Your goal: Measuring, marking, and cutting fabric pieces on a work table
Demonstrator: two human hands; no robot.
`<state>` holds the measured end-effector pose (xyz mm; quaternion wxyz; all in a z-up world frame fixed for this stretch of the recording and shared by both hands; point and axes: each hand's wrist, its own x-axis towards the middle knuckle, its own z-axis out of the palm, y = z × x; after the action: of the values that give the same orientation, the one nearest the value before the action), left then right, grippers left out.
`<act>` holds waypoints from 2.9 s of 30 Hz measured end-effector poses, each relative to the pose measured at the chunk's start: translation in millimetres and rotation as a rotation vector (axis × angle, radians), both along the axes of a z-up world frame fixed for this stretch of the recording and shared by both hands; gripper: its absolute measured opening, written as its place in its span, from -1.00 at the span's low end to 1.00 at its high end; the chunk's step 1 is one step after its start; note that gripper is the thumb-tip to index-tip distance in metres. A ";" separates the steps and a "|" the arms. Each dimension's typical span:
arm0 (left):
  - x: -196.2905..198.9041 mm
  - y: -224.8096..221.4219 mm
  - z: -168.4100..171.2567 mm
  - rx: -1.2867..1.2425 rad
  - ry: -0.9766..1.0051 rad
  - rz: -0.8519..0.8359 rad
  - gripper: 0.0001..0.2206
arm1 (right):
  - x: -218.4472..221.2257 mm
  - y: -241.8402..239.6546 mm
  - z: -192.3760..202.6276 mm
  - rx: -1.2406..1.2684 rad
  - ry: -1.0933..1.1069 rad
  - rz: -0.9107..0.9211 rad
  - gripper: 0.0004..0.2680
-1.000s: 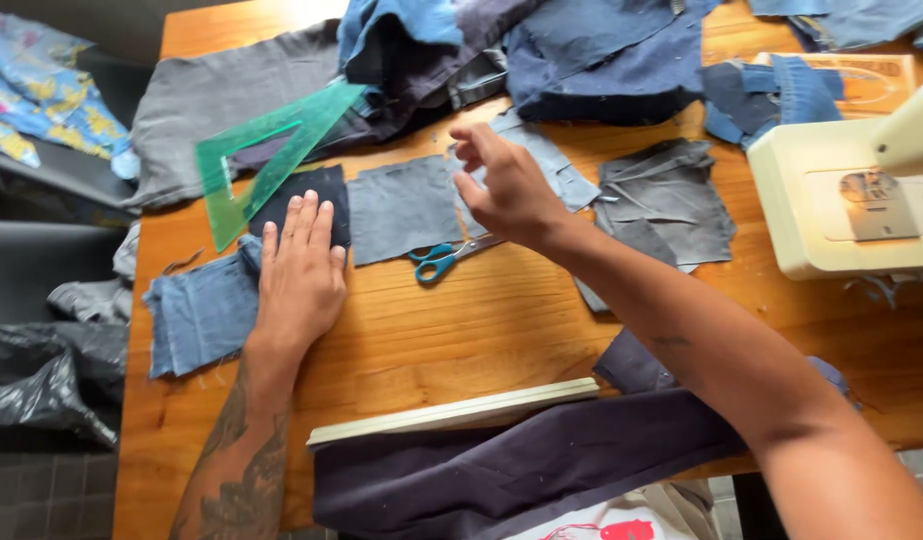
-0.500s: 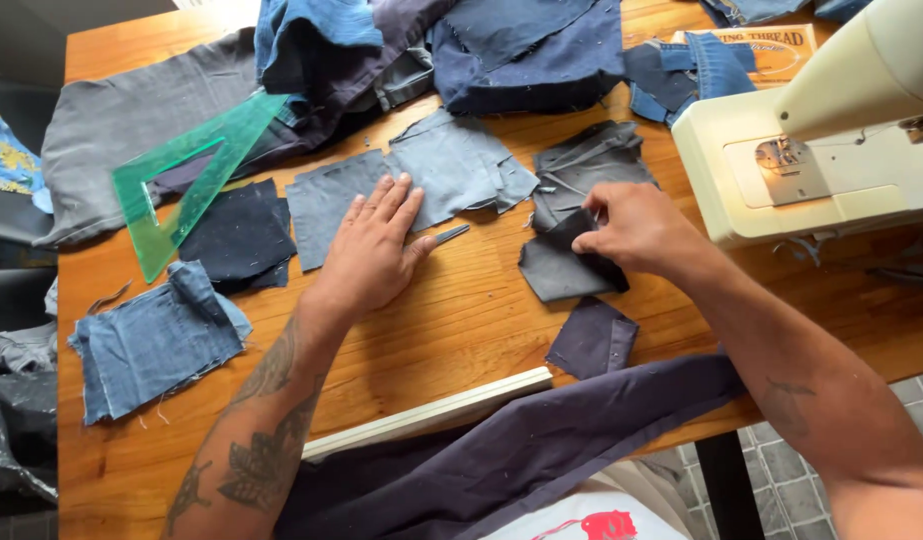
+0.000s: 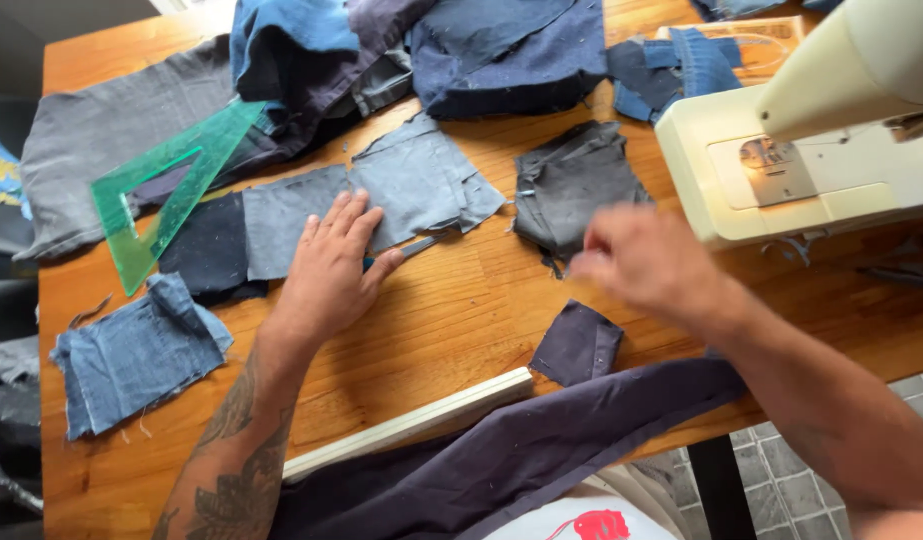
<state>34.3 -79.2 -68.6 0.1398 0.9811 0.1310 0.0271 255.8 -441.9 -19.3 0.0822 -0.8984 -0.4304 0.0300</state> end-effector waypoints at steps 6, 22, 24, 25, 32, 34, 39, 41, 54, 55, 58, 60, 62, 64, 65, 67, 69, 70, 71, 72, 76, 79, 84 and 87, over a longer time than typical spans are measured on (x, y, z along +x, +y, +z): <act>-3.9 -61.1 3.2 0.066 -0.228 -0.230 -0.49 | -48.6 -18.2 -19.7 -0.316 0.325 0.009 -0.70; -52.0 -171.5 7.8 0.052 -0.028 -0.442 -0.95 | 1.3 69.3 25.6 0.485 1.222 -0.011 -0.65; -56.4 -168.5 8.7 0.142 -0.067 -0.411 -0.94 | 13.3 86.5 19.4 0.476 1.290 0.103 -0.65; -58.3 -167.1 9.4 0.230 -0.106 -0.385 -0.92 | 19.3 94.6 16.3 0.468 1.354 0.212 -0.65; -72.9 -132.5 14.7 0.355 -0.263 -0.247 -0.80 | -11.5 91.6 9.0 0.337 0.001 0.323 -0.37; -90.2 -124.5 37.4 0.400 -0.280 -0.135 -0.86 | -33.8 60.7 8.7 0.204 0.233 0.354 -0.83; -172.8 -118.0 40.1 -0.065 0.174 -0.161 -0.59 | -71.0 -24.8 -11.4 -0.073 0.450 0.544 -0.67; -189.9 -121.3 31.2 -0.166 0.301 -0.190 -0.50 | -85.1 -43.6 -20.0 -0.158 0.460 0.571 -0.65; -219.3 -116.7 21.1 -0.056 -0.099 0.070 -0.74 | -128.5 -75.7 2.2 0.407 -0.015 0.494 -0.87; -223.7 -117.9 17.2 -0.026 -0.086 0.087 -0.81 | -126.7 -85.2 -4.8 0.341 0.073 0.568 -0.77; -223.6 -114.6 9.1 0.006 -0.077 0.096 -0.84 | -127.2 -97.6 -21.0 0.386 0.080 0.601 -0.82; -216.9 -106.6 13.0 -0.028 -0.124 0.111 -0.91 | -131.9 -98.8 -22.8 0.381 0.043 0.599 -0.88; -209.3 -98.0 23.3 -0.058 -0.175 0.126 -0.93 | -137.1 -97.0 -23.4 0.380 0.002 0.598 -0.92; -196.1 -85.7 40.6 -0.223 0.101 0.322 -0.95 | -138.6 -89.4 -21.9 0.394 -0.075 0.573 -0.92; -189.7 -76.4 48.3 -0.217 0.091 0.322 -0.95 | -134.0 -90.2 -16.6 0.400 -0.086 0.575 -0.92; -180.3 -60.1 61.7 -0.183 0.120 0.347 -0.93 | -128.7 -94.3 -8.0 0.539 -0.109 0.484 -0.92; -173.9 -49.6 81.2 -0.202 0.021 0.245 -0.93 | -126.1 -104.2 2.5 0.532 -0.205 0.434 -0.83; -167.4 -39.4 93.4 -0.202 -0.099 0.152 -0.90 | -119.4 -102.5 7.8 0.542 -0.319 0.396 -0.72; -168.8 -35.7 107.1 -0.198 -0.104 0.151 -0.90 | -117.4 -107.0 11.2 0.545 -0.325 0.397 -0.72; -170.6 -33.0 119.6 -0.188 -0.016 0.195 -0.71 | -118.8 -114.4 14.1 0.569 -0.424 0.359 -0.69; -190.4 -23.3 168.8 -0.440 0.097 0.170 -0.66 | -118.8 -196.4 -19.1 0.717 -0.777 0.589 -0.69; -217.1 2.1 152.8 -0.463 -0.038 0.043 -0.73 | -141.9 -213.9 -60.3 0.596 -0.737 0.377 -0.73; -232.3 36.7 100.7 -0.821 -0.143 0.202 -0.95 | -116.6 -181.3 -35.9 0.423 -0.459 0.092 -0.82; -226.4 47.5 79.3 -0.969 -0.289 0.349 -0.92 | -115.8 -177.3 -9.4 0.621 -0.332 0.055 -0.84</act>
<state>-192.2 -31.7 10.7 0.5867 0.7541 0.2691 0.1213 140.0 -619.1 -28.8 0.2793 -0.8112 -0.4507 -0.2466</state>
